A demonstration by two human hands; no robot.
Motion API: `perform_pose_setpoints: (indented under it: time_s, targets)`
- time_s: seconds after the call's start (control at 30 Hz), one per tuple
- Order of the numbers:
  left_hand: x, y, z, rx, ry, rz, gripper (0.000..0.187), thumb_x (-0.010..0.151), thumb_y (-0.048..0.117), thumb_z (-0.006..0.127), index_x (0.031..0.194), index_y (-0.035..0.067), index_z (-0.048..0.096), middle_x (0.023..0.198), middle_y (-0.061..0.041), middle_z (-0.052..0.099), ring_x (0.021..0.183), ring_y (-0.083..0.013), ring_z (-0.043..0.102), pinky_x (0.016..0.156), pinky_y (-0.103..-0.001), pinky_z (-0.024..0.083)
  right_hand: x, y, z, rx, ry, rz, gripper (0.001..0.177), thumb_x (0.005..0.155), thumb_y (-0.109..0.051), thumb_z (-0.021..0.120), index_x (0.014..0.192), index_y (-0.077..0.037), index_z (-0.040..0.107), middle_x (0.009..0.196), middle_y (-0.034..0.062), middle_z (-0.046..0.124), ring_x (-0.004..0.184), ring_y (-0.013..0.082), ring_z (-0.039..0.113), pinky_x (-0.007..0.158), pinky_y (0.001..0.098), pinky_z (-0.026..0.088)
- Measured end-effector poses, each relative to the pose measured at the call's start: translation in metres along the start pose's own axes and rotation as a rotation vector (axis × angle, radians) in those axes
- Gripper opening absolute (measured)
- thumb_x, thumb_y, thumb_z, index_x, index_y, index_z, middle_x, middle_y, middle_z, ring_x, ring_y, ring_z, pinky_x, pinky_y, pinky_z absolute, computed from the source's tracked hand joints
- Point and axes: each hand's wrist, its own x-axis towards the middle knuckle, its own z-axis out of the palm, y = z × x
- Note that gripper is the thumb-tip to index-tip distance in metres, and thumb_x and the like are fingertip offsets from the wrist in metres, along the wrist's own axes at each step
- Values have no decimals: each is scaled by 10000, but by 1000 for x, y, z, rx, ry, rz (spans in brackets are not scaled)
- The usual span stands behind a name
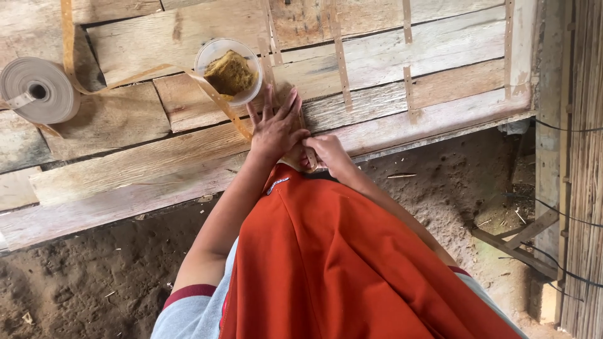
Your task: The person repeatedly dips a perforated wooden strip into a container of brown paste and applies the paste to the surface of a wooden board. The person presses the strip onto the board and smooths it with their hands. The process is repeated multiple times across different sections of the board.
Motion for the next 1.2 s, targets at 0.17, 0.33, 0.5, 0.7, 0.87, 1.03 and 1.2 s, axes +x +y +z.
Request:
perform_pose_setpoints:
  time_s: [0.17,0.33,0.5,0.7,0.87,1.03,1.2]
  targets:
    - [0,4,-12,-5,-89,-22,854,883,695,586,1596,282,362,1695,115,237,1564,-414,24,1149,-810,-36,-43,-24,7,43,-30,40,226,850,-201,649,1011,-43,663,774,54,647,633,168,704,594,259,605]
    - [-1,4,-18,-6,-110,-38,862,881,721,548,1598,287,349,1694,122,236,1569,-403,30,1175,-790,-28,-14,1,2,0,82,-75,258,771,-100,704,1007,-1,667,731,149,667,560,258,721,519,344,629]
    - [-3,3,-14,-15,-113,-23,911,860,708,612,1612,277,330,1702,132,209,1569,-408,-14,1161,-783,-56,18,23,-13,-294,187,-208,293,710,-155,732,947,-28,617,849,198,625,697,327,686,479,351,628]
    - [-3,3,-15,-13,-107,9,1142,665,741,740,1606,250,320,1703,103,213,1563,-439,-10,1171,-800,-33,23,24,-13,-483,209,-267,259,707,-253,702,892,-84,638,821,157,672,794,346,716,554,427,610]
    - [-3,1,-17,21,-150,26,1187,655,763,737,1619,231,294,1716,92,171,1558,-460,-44,1168,-791,-63,10,13,-11,-424,160,-268,297,702,-187,677,935,-8,635,905,243,664,917,411,691,597,483,566]
    - [-2,4,-15,48,-181,26,1215,637,784,726,1622,232,278,1722,91,143,1558,-464,-55,1170,-790,-43,2,3,-11,-516,114,-273,321,700,-206,678,973,-43,635,960,221,681,1030,418,682,751,516,556]
    - [0,5,-18,66,-239,9,1221,661,735,756,1643,247,218,1726,97,102,1549,-467,-84,1162,-793,-56,-12,-10,3,-812,109,-337,184,846,-195,536,1019,-143,499,957,227,712,1034,456,700,898,548,564]
